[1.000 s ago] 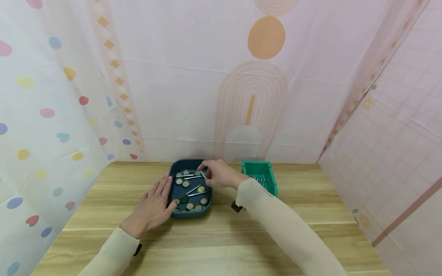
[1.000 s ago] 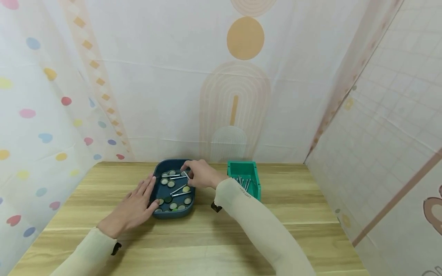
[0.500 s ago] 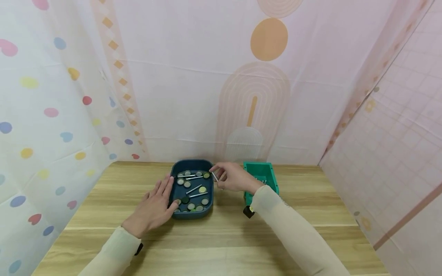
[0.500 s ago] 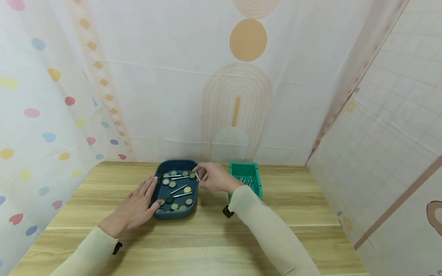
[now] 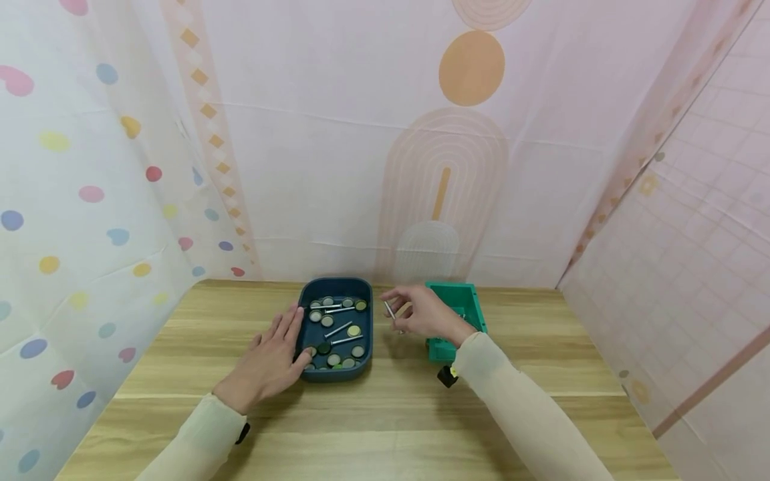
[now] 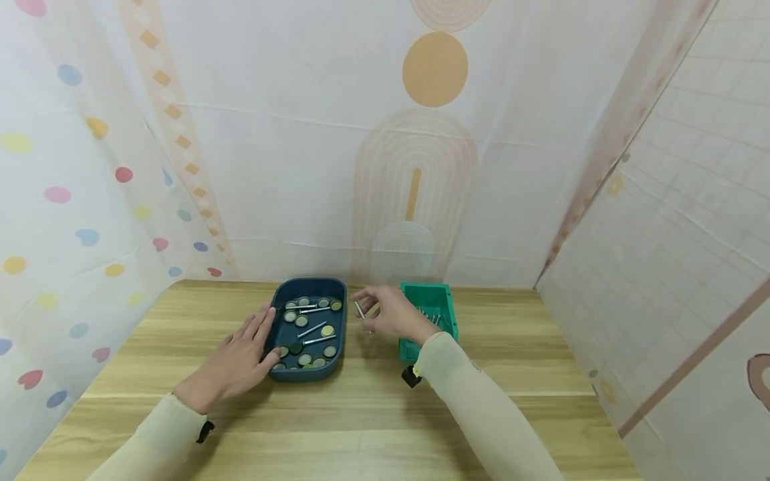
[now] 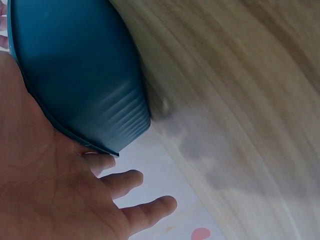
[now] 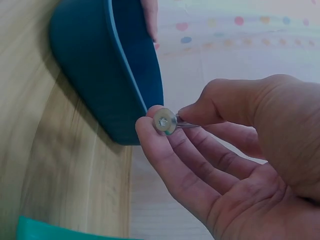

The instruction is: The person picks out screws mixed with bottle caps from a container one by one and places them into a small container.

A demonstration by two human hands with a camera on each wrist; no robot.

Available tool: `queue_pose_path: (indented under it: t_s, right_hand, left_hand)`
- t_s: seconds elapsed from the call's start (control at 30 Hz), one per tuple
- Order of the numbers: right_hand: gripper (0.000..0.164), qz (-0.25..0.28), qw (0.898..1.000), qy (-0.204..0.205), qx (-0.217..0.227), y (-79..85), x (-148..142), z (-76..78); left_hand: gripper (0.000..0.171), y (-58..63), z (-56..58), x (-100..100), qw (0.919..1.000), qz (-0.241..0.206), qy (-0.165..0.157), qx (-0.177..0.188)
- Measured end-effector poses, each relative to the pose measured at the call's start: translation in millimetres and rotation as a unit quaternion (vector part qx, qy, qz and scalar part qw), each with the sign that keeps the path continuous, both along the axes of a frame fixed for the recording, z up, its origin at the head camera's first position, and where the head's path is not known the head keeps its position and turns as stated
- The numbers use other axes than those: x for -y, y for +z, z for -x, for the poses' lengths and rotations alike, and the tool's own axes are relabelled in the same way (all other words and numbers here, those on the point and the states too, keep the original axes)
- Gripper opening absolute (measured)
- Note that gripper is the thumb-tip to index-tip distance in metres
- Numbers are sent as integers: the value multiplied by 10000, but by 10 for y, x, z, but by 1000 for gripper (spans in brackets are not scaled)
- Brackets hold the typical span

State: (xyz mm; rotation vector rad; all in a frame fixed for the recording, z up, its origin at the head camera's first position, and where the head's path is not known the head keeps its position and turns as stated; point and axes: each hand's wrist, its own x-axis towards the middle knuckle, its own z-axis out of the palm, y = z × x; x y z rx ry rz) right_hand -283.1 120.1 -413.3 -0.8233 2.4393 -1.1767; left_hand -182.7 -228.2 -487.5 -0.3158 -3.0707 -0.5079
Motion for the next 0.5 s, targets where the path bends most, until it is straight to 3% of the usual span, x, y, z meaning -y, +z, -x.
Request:
queue_pose_path:
  t_s: [0.5]
  right_hand:
    - [54,248,9979,-511,301,-28,-346,-21]
  left_hand:
    - [87,4,-9,-6,10000,-24,19,13]
